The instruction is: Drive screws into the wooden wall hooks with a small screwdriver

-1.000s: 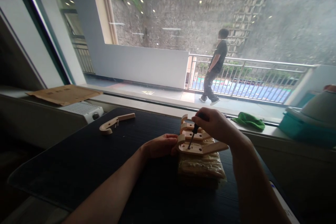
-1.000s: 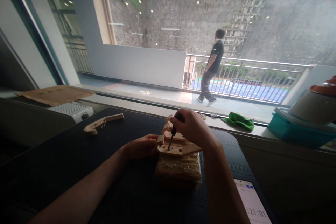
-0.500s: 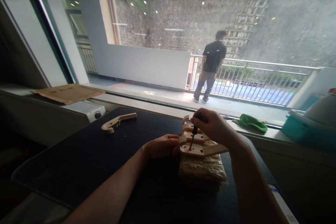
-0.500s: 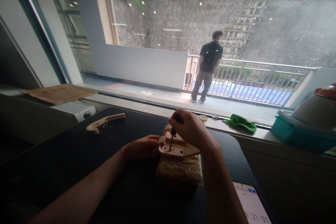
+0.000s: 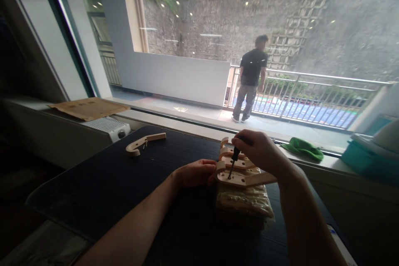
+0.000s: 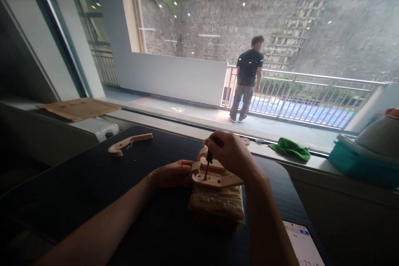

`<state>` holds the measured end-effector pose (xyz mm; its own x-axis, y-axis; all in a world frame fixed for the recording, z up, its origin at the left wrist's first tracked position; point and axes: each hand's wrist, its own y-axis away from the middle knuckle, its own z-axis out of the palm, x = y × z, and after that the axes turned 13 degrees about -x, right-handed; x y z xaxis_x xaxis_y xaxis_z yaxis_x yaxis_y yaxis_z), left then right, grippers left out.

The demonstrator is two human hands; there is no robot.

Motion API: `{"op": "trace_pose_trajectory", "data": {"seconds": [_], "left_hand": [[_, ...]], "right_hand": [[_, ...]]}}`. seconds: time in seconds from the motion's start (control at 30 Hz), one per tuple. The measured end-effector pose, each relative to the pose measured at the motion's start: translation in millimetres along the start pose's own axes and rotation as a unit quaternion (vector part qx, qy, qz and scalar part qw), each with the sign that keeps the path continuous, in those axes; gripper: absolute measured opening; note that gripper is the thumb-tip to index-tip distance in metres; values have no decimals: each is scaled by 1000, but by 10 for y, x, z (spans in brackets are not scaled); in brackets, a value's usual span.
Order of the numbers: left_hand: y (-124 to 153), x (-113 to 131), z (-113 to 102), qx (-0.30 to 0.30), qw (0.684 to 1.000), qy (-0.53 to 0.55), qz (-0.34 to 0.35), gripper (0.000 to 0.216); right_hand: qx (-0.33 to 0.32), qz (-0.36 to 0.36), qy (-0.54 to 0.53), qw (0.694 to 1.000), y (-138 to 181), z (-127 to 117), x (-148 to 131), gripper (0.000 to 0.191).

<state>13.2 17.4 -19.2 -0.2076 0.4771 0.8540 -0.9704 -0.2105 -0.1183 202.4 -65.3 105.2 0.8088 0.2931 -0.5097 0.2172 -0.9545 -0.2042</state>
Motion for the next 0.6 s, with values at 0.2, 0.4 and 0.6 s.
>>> {"op": "trace_pose_trajectory", "data": {"seconds": [0.2, 0.4, 0.6], "left_hand": [[2, 6, 5, -1, 1000, 2, -2, 29], [-1, -6, -6, -5, 1000, -1, 2, 27], [1, -10, -11, 6, 1000, -1, -3, 30]], "right_hand": [[10, 7, 10, 1000, 25, -7, -22, 24], [-9, 11, 10, 1000, 7, 12, 8, 27], [15, 28, 32, 999, -23, 30, 29, 33]]}}
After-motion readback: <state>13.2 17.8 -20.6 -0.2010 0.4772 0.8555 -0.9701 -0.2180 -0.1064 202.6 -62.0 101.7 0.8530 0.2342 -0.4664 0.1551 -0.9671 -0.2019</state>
